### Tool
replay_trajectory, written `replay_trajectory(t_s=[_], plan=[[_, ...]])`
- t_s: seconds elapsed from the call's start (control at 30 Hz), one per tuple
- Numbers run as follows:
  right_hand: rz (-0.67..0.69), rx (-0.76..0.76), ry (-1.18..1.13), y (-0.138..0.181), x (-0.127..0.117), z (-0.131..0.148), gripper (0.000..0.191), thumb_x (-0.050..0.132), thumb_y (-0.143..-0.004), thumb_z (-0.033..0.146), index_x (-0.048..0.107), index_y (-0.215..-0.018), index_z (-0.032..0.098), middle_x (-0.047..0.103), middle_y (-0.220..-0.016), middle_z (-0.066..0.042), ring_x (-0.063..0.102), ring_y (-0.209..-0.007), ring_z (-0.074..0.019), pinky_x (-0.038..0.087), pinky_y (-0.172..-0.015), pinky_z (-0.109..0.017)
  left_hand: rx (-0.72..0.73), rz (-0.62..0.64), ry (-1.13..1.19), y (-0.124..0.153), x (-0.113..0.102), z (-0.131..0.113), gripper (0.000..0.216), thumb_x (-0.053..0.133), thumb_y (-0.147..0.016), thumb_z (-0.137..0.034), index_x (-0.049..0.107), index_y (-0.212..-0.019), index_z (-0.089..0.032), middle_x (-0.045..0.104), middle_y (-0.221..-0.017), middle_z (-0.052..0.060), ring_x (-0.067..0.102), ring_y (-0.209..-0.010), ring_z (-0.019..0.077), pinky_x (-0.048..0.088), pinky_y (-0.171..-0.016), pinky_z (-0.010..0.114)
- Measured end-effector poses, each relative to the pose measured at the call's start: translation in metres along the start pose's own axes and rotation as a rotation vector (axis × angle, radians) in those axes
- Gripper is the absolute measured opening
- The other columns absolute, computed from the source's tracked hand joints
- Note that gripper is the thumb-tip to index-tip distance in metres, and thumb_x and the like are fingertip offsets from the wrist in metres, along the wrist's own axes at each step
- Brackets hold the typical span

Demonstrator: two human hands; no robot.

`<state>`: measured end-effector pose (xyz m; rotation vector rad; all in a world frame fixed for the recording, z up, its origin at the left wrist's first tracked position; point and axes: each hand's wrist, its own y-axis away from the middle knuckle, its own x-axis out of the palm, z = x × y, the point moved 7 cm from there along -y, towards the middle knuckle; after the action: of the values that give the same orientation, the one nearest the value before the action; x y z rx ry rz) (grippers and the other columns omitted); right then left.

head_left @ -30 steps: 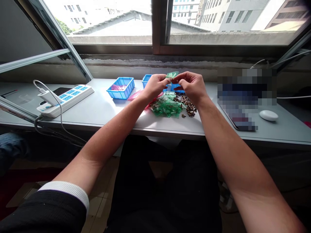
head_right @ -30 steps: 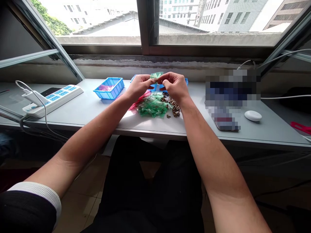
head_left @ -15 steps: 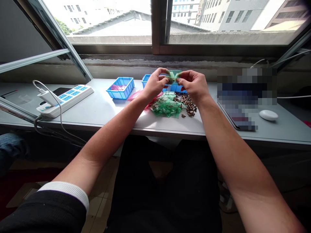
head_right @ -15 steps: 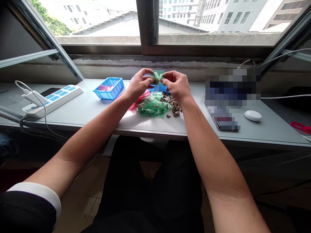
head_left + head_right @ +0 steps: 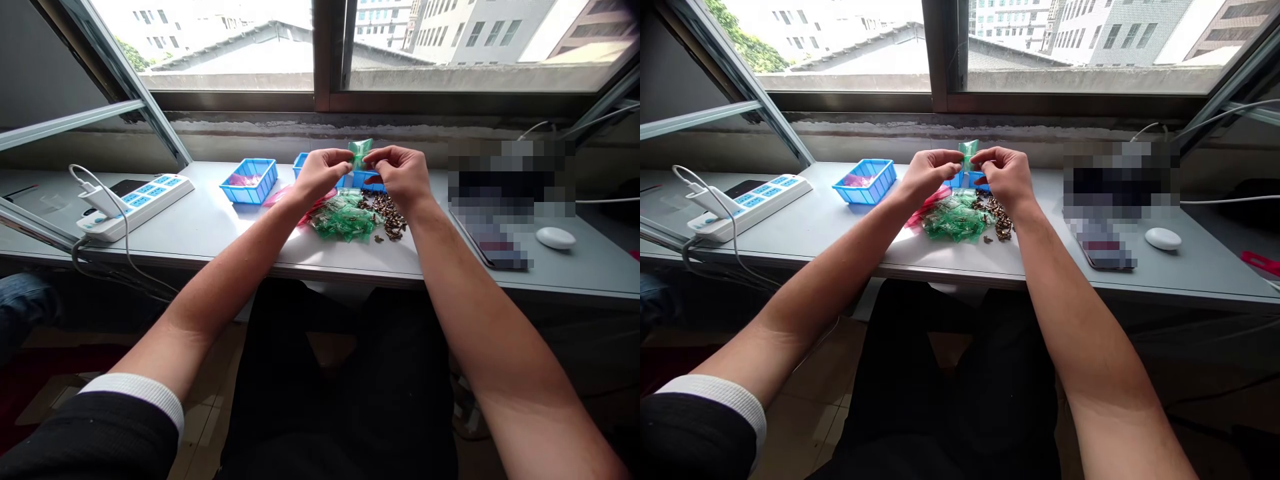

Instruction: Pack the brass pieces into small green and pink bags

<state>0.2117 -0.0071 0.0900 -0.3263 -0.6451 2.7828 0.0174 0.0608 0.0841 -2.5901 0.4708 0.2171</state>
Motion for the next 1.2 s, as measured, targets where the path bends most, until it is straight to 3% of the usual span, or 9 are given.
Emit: replay_trajectory(t_s=[0.13,0.2,0.43,0.63,0.77,0.83,0.97,1.13,1.2], plan=[[0.062,-0.004,0.034,0.004,0.005,0.006,0.012,0.088,-0.113,0.032,0.087,-0.103,0.026,0.094,-0.128,-0.011,0.092,-0.127,-0.0324,0.084,-0.106,-0.052,0.005,0.102,-0.013,0.004,0.007,-0.002,0.037,0.094,-0.114,-0.059,0.1,-0.117,-0.022,0.097,-0.123,0.009,0.09,-0.126,0.028,0.07,-0.108,0.04],[0.044,0.015,0.073,0.001,0.003,0.002,0.005,0.086,-0.114,0.03,0.087,-0.111,0.027,0.093,-0.13,-0.011,0.092,-0.128,-0.0322,0.083,-0.105,-0.05,-0.007,0.112,0.007,0.001,0.008,0.004,0.039,0.094,-0.115,-0.062,0.101,-0.114,-0.023,0.097,-0.12,0.009,0.089,-0.122,0.0274,0.07,-0.107,0.04],[-0.032,0.113,0.096,-0.008,-0.007,-0.016,0.039,0.092,-0.105,0.019,0.083,-0.142,0.028,0.089,-0.144,-0.013,0.09,-0.13,-0.0345,0.084,-0.099,-0.047,-0.071,0.07,0.127,-0.005,0.009,0.015,0.025,0.084,-0.123,-0.036,0.094,-0.141,-0.022,0.096,-0.144,0.011,0.09,-0.13,0.025,0.075,-0.116,0.041],[0.02,0.073,0.085,-0.005,-0.002,-0.011,0.012,0.087,-0.106,0.017,0.091,-0.115,0.025,0.089,-0.108,-0.007,0.087,-0.104,-0.0274,0.082,-0.104,-0.051,-0.07,0.02,0.18,-0.009,0.007,0.016,0.03,0.072,-0.117,-0.01,0.086,-0.141,-0.022,0.093,-0.146,0.01,0.091,-0.133,0.0232,0.074,-0.126,0.045],[-0.057,-0.018,0.12,-0.007,-0.006,-0.006,0.013,0.087,-0.104,0.015,0.094,-0.105,0.026,0.09,-0.13,-0.009,0.087,-0.11,-0.0257,0.081,-0.107,-0.051,0.005,-0.039,0.07,-0.009,0.0,0.011,0.028,0.072,-0.113,-0.008,0.093,-0.123,-0.022,0.09,-0.154,0.01,0.087,-0.146,0.0249,0.07,-0.13,0.045],[-0.086,-0.03,0.116,-0.007,-0.007,-0.006,0.016,0.085,-0.105,0.014,0.095,-0.104,0.027,0.09,-0.136,-0.008,0.087,-0.111,-0.0248,0.081,-0.108,-0.049,-0.014,-0.044,0.046,-0.007,0.0,0.009,0.03,0.069,-0.113,-0.011,0.095,-0.122,-0.023,0.093,-0.148,0.01,0.087,-0.141,0.0249,0.072,-0.126,0.046],[-0.047,0.026,0.031,-0.003,-0.003,-0.006,0.022,0.079,-0.111,0.013,0.096,-0.107,0.026,0.094,-0.116,-0.006,0.09,-0.106,-0.0243,0.083,-0.112,-0.051,-0.06,-0.022,0.051,0.0,0.001,0.002,0.032,0.066,-0.115,-0.019,0.097,-0.123,-0.022,0.095,-0.146,0.01,0.087,-0.138,0.0248,0.074,-0.118,0.043],[0.029,0.04,0.004,0.004,0.003,0.003,0.019,0.079,-0.116,0.02,0.092,-0.104,0.027,0.096,-0.126,-0.008,0.094,-0.123,-0.027,0.08,-0.124,-0.05,-0.043,0.092,0.029,0.008,0.006,-0.007,0.037,0.092,-0.114,-0.057,0.097,-0.119,-0.021,0.097,-0.133,0.012,0.088,-0.133,0.0273,0.073,-0.116,0.041],[0.069,0.065,0.038,0.006,0.006,0.004,0.013,0.082,-0.118,0.027,0.091,-0.109,0.028,0.096,-0.132,-0.009,0.093,-0.132,-0.0295,0.081,-0.122,-0.051,-0.041,0.107,0.027,0.007,0.007,-0.004,0.039,0.1,-0.109,-0.057,0.098,-0.12,-0.02,0.098,-0.129,0.012,0.089,-0.128,0.0263,0.073,-0.113,0.04]])
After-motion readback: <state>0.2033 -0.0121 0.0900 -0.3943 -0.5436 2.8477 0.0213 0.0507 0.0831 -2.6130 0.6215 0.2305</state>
